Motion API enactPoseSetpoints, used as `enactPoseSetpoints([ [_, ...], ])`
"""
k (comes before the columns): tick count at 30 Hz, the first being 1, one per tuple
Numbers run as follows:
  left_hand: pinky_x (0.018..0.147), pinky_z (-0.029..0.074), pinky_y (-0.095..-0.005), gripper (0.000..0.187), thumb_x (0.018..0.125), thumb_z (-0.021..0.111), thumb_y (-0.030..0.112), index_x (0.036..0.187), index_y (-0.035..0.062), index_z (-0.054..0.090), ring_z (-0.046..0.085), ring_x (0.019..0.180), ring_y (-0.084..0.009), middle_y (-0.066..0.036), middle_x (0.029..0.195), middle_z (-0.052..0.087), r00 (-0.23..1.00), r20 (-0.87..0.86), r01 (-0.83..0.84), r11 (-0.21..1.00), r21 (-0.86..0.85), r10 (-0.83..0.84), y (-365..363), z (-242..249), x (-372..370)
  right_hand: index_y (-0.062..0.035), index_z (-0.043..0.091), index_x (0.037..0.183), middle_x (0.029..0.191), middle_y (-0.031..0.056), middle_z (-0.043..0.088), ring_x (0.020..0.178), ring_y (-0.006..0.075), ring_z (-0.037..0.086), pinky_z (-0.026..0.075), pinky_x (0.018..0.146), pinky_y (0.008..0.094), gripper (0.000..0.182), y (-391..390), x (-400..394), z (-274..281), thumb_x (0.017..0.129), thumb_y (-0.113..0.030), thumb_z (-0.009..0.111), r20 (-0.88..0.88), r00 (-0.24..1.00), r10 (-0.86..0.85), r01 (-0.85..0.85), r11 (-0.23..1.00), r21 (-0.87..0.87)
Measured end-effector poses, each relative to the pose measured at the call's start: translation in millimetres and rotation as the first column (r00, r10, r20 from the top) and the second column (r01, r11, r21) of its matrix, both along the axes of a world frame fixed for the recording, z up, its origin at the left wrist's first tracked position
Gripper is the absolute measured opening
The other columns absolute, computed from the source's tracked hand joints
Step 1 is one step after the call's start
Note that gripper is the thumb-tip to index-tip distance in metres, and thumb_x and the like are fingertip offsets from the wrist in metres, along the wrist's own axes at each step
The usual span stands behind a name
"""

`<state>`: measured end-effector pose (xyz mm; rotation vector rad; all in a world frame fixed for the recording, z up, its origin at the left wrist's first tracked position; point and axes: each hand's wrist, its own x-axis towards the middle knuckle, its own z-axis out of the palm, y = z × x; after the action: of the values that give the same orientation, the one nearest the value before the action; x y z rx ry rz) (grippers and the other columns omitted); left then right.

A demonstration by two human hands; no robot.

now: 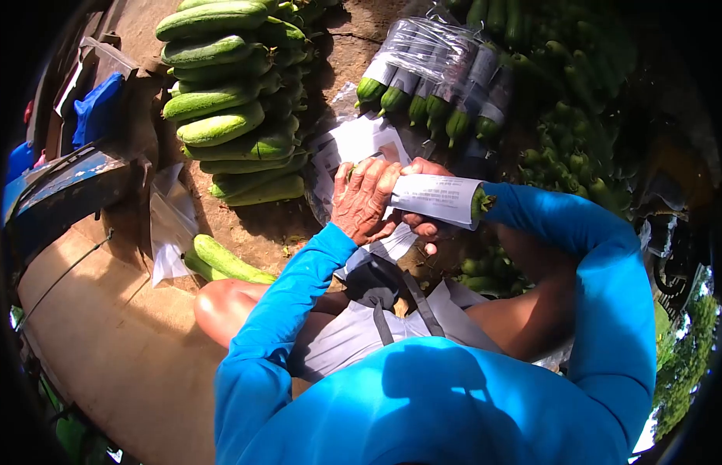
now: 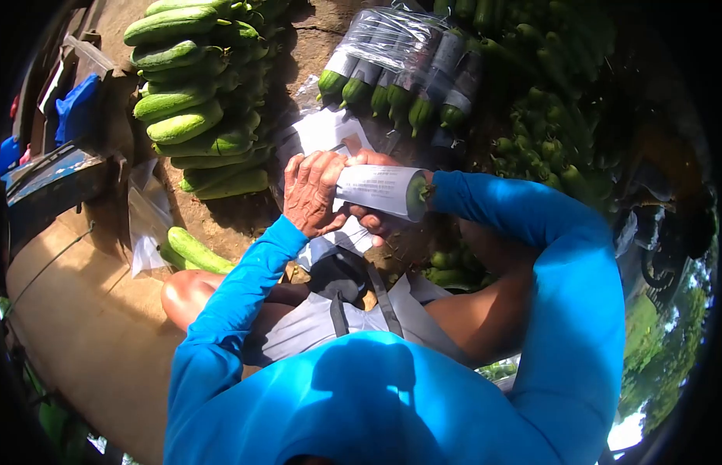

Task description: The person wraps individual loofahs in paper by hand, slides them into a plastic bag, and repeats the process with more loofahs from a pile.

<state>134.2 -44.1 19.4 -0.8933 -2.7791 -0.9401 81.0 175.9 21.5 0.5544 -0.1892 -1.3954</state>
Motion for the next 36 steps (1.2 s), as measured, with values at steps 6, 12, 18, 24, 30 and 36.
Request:
enactPoseSetpoints([
  [6,0.095,0.046,-0.0494,0.085,0.074,0.069,0.021,0.147,0.0052,0.029,0.059,0.106,-0.0441,-0.026,0.122,0.058,0.926,0.378,-0.116,0.942,0.316,-0.013,3.0,-13.1,-27.3,-0.0018,0.059,0.116,0.093,0.0164,0.065,0.088,0.0352,0.066,0.053,0.082,0.0508,0.041,40.8,-80.6,30.8,0.102,-0.038,0.046,-0.885,0.048,0.463,0.045,0.884,0.465],
  [12,0.090,0.051,-0.0456,0.076,0.089,0.061,0.023,0.154,0.0074,0.025,0.067,0.100,-0.0449,-0.029,0.114,0.065,0.647,0.753,-0.410,0.886,0.216,0.116,1.8,-33.5,-44.3,-0.0040,0.055,0.107,0.110,0.0170,0.055,0.104,0.0368,0.054,0.046,0.084,0.0486,0.038,65.8,-146.2,-70.2,0.082,-0.030,0.065,0.124,-0.599,0.791,0.796,0.572,0.197],
  [18,0.101,0.046,-0.0444,0.073,0.087,0.065,0.026,0.150,0.0064,0.035,0.060,0.116,-0.0446,-0.026,0.134,0.057,0.800,0.592,-0.248,0.951,0.183,0.095,13.9,-86.2,-79.3,-0.0020,0.061,0.085,0.088,0.0193,0.062,0.082,0.0378,0.061,0.049,0.072,0.0468,0.030,61.8,-178.0,-94.0,0.076,-0.031,0.063,0.033,-0.559,0.829,0.821,0.547,0.167],
  [24,0.094,0.050,-0.0463,0.068,0.086,0.069,0.030,0.145,0.0089,0.042,0.062,0.110,-0.0457,-0.024,0.128,0.061,0.834,0.536,-0.266,0.946,0.187,0.129,69.9,-106.8,-149.2,-0.0065,0.061,0.075,0.072,0.0157,0.063,0.075,0.0391,0.065,0.051,0.071,0.0504,0.021,47.4,-184.1,-70.3,0.075,-0.027,0.062,-0.278,-0.456,0.845,0.838,0.513,0.186],
  [30,0.078,0.049,-0.0513,0.034,0.084,0.066,0.027,0.110,0.0048,0.062,0.064,0.092,-0.0438,-0.021,0.102,0.067,0.880,0.474,-0.011,1.000,0.006,0.007,114.4,-177.6,-224.3,-0.0052,0.061,0.092,0.083,0.0149,0.065,0.084,0.0378,0.064,0.047,0.076,0.0497,0.029,54.6,-170.7,-87.4,0.081,-0.031,0.067,0.155,-0.629,0.762,0.706,0.643,-0.299],
  [36,0.079,0.049,-0.0482,0.028,0.080,0.066,0.029,0.096,0.0066,0.068,0.065,0.095,-0.0384,-0.019,0.097,0.069,0.961,0.263,-0.110,0.991,0.075,0.087,120.1,-165.2,-224.8,-0.0022,0.060,0.089,0.102,0.0155,0.060,0.095,0.0362,0.060,0.049,0.079,0.0452,0.026,51.1,-174.9,-77.1,0.084,-0.026,0.067,-0.241,-0.567,0.787,0.815,0.579,-0.027],
])
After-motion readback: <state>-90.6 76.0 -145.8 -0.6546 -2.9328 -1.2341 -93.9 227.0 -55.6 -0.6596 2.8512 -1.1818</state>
